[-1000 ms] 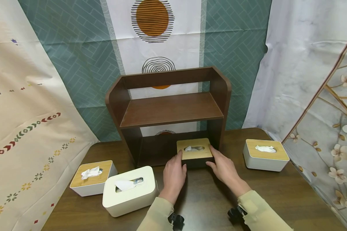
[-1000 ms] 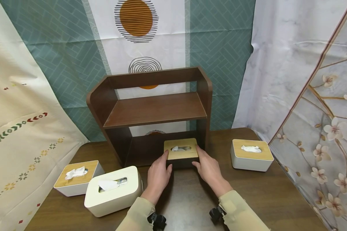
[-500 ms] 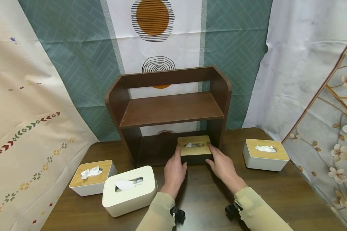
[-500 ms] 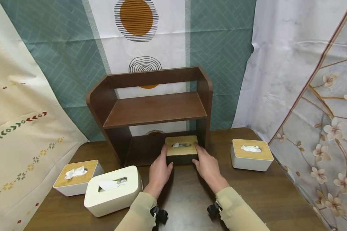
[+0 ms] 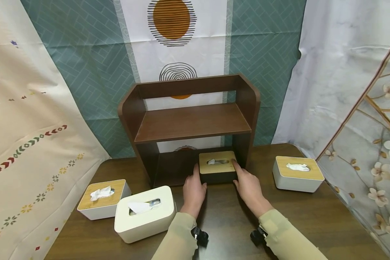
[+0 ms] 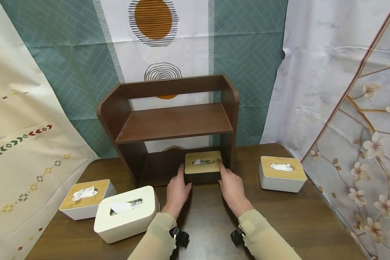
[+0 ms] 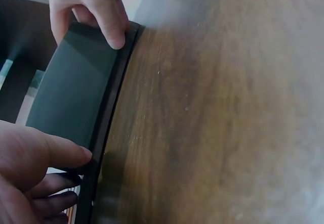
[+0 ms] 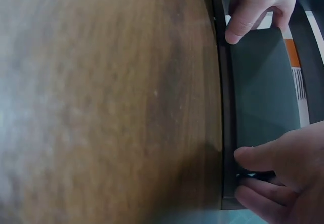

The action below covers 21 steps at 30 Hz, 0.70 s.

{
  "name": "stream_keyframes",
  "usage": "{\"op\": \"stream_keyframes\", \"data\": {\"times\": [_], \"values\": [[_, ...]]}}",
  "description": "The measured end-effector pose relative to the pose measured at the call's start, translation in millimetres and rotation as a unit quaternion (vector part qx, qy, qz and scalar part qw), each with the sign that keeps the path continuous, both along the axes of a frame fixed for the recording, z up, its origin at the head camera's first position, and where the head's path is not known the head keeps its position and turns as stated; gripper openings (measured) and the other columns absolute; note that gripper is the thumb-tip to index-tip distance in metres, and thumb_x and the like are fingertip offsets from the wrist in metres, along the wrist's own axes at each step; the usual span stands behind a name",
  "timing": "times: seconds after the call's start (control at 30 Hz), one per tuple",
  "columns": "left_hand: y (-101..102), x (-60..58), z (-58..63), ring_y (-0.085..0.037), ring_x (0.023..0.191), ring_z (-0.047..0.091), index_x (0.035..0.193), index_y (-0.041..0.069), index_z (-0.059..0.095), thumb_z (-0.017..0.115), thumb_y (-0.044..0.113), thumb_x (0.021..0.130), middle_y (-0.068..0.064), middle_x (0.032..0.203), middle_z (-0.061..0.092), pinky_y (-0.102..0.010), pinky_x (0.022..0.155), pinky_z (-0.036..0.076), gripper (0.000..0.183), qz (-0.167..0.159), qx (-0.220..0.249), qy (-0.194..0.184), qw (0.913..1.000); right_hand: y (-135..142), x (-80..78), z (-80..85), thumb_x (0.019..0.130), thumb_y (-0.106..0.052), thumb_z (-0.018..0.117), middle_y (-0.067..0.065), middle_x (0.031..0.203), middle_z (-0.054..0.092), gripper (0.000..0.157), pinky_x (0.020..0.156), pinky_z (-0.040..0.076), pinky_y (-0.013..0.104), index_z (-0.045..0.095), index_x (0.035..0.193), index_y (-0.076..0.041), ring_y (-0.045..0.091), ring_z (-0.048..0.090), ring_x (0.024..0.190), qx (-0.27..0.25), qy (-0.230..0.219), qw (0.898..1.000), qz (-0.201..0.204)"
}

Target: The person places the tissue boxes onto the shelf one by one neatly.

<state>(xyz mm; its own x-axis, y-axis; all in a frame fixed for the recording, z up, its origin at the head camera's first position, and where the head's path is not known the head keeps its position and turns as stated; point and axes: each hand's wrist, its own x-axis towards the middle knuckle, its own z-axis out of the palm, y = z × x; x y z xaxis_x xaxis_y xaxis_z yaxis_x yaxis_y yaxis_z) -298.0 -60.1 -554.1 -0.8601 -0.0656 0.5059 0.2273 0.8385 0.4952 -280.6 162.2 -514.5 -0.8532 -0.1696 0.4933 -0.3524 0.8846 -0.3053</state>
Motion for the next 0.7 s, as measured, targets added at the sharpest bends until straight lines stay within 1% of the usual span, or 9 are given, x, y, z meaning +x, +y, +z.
{"op": "stream_keyframes", "data": {"times": [0.1,0.13,0.2,0.23,0.37,0.4,0.47,0.6,0.7], "values": [[0,-6.7,-5.7,-0.048,0.096,0.073,0.151,-0.001,0.057,0.102,0.005,0.074,-0.02,0.098,0.079,-0.06,0.075,0.061,0.09,0.002,0.002,0.011,0.9999,-2,-0.9,-0.3,0.084,0.0,0.096,0.022,0.105,0.078,0.089,0.063,0.06,0.059,0.053,0.161,-0.006,0.041,0.074,0.074,0.008,0.014,1.0,-0.009],[0,-5.2,-2.6,-0.049,0.099,0.073,0.149,-0.003,0.059,0.101,0.003,0.074,-0.021,0.1,0.079,-0.062,0.08,0.061,0.087,0.001,0.002,0.012,0.9999,-3,-0.7,0.0,0.083,-0.001,0.096,0.021,0.103,0.078,0.088,0.06,0.059,0.058,0.054,0.16,-0.006,0.041,0.073,0.071,0.011,0.019,1.0,-0.013],[1,-5.0,-0.5,-0.049,0.099,0.074,0.141,-0.005,0.063,0.101,0.002,0.072,-0.021,0.099,0.079,-0.062,0.084,0.061,0.079,0.001,-0.007,0.024,0.9997,-4,-0.6,0.1,0.083,-0.003,0.097,0.02,0.098,0.077,0.088,0.055,0.058,0.057,0.055,0.159,-0.008,0.039,0.07,0.064,0.02,0.029,0.999,-0.023],[1,-2.8,2.2,-0.049,0.1,0.074,0.137,-0.005,0.066,0.101,0.002,0.072,-0.021,0.1,0.079,-0.062,0.086,0.061,0.074,0.0,-0.01,0.027,0.9996,-4,-0.6,0.0,0.082,-0.003,0.098,0.019,0.095,0.076,0.087,0.054,0.057,0.057,0.056,0.159,-0.008,0.039,0.069,0.062,0.023,0.033,0.999,-0.028],[3,7.2,18.7,-0.05,0.098,0.074,0.124,-0.008,0.071,0.1,0.0,0.072,-0.022,0.098,0.079,-0.061,0.089,0.061,0.06,0.006,-0.031,0.032,0.999,-6,-2.7,0.6,0.08,-0.002,0.099,0.017,0.084,0.071,0.087,0.05,0.055,0.057,0.058,0.156,-0.009,0.038,0.066,0.058,0.03,0.049,0.998,-0.036],[4,8.0,21.0,-0.05,0.098,0.074,0.122,-0.008,0.072,0.1,0.001,0.073,-0.023,0.098,0.079,-0.06,0.091,0.06,0.058,0.01,-0.035,0.029,0.9989,-6,-3.6,1.1,0.079,-0.002,0.099,0.016,0.082,0.07,0.088,0.05,0.055,0.057,0.059,0.156,-0.009,0.039,0.066,0.058,0.03,0.05,0.998,-0.035],[5,12.9,30.6,-0.052,0.102,0.073,0.123,-0.01,0.072,0.099,0.001,0.076,-0.024,0.101,0.079,-0.06,0.097,0.059,0.055,0.011,-0.034,0.014,0.9993,-7,-5.5,2.1,0.078,-0.001,0.1,0.016,0.081,0.069,0.088,0.05,0.055,0.057,0.059,0.155,-0.008,0.039,0.066,0.058,0.032,0.052,0.998,-0.035],[5,12.4,33.3,-0.049,0.105,0.074,0.124,-0.01,0.072,0.099,0.003,0.079,-0.024,0.105,0.079,-0.056,0.109,0.054,0.054,0.013,-0.041,-0.009,0.9991,-8,-8.7,3.1,0.076,-0.002,0.101,0.016,0.079,0.069,0.088,0.049,0.054,0.057,0.06,0.154,-0.01,0.039,0.066,0.056,0.038,0.05,0.997,-0.043],[5,11.3,33.5,-0.048,0.105,0.075,0.124,-0.009,0.072,0.1,0.005,0.079,-0.023,0.105,0.08,-0.055,0.111,0.052,0.055,0.013,-0.043,-0.01,0.999,-9,-10.4,4.3,0.075,-0.003,0.102,0.016,0.078,0.068,0.089,0.047,0.053,0.056,0.061,0.153,-0.011,0.038,0.066,0.056,0.044,0.048,0.997,-0.05]]}}
